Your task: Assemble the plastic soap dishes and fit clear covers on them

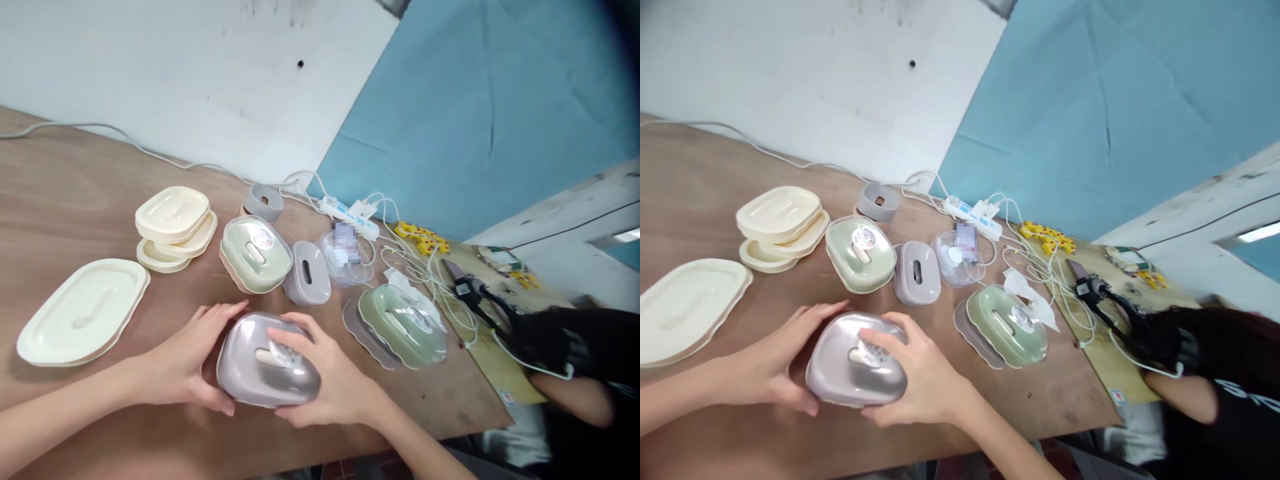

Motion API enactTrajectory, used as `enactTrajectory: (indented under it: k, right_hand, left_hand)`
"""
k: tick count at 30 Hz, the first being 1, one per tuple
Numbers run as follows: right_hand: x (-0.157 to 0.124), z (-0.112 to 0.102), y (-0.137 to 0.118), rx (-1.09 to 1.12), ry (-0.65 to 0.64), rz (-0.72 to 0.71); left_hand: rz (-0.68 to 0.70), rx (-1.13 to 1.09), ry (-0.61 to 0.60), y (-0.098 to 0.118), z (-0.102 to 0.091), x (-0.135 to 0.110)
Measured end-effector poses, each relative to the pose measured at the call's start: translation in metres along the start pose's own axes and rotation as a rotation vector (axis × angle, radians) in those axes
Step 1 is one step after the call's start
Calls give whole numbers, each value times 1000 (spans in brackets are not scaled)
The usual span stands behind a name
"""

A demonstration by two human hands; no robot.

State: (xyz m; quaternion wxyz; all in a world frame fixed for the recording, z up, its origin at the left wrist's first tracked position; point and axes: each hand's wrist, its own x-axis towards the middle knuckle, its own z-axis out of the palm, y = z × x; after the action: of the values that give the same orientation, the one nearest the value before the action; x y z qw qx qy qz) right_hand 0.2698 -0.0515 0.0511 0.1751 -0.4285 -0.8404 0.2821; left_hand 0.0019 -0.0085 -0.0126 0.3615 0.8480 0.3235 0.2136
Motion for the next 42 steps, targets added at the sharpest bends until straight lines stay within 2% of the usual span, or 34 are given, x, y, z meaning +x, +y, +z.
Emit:
enactTrajectory:
  k: [1,4,6,8,10,12,13,15,19,25,30,33,36,39,42]
  right_hand:
    - [-2,-13,-2,40,26,11]
    - [3,-63,-4,67,216,30]
    - [20,-97,2,14,391,108]
    - [48,-125,16,-97,553,198]
    - [85,-144,36,-195,565,339]
    - [125,-154,60,-303,518,494]
    - [143,-155,71,-367,469,568]
    - [173,-153,91,-402,431,627]
    - [209,-134,117,-430,341,722]
    - [227,-103,137,-490,299,841]
    - [228,-88,147,-523,314,869]
    - [223,-85,142,-543,348,860]
    - [221,-85,124,-559,408,794]
    - [232,-85,97,-550,456,696]
    - [250,-80,72,-483,407,631]
  left_hand:
    - [2,-10,12,-1,1,-1]
    - [9,-32,22,0,1,-2]
    - [6,-22,23,2,1,-2]
    - [12,3,30,4,0,-3]
    - [28,23,33,6,0,-3]
    - [39,36,30,8,-1,-2]
    - [41,43,27,8,-1,-2]
    - [44,60,22,9,-1,-2]
    - [61,75,14,9,-1,0]
    - [75,98,-5,6,2,2]
    - [92,127,-13,5,3,3]
    - [99,147,-18,5,2,2]
    - [108,170,-22,5,1,3]
    - [112,211,-13,6,5,5]
    - [120,401,30,10,16,5]
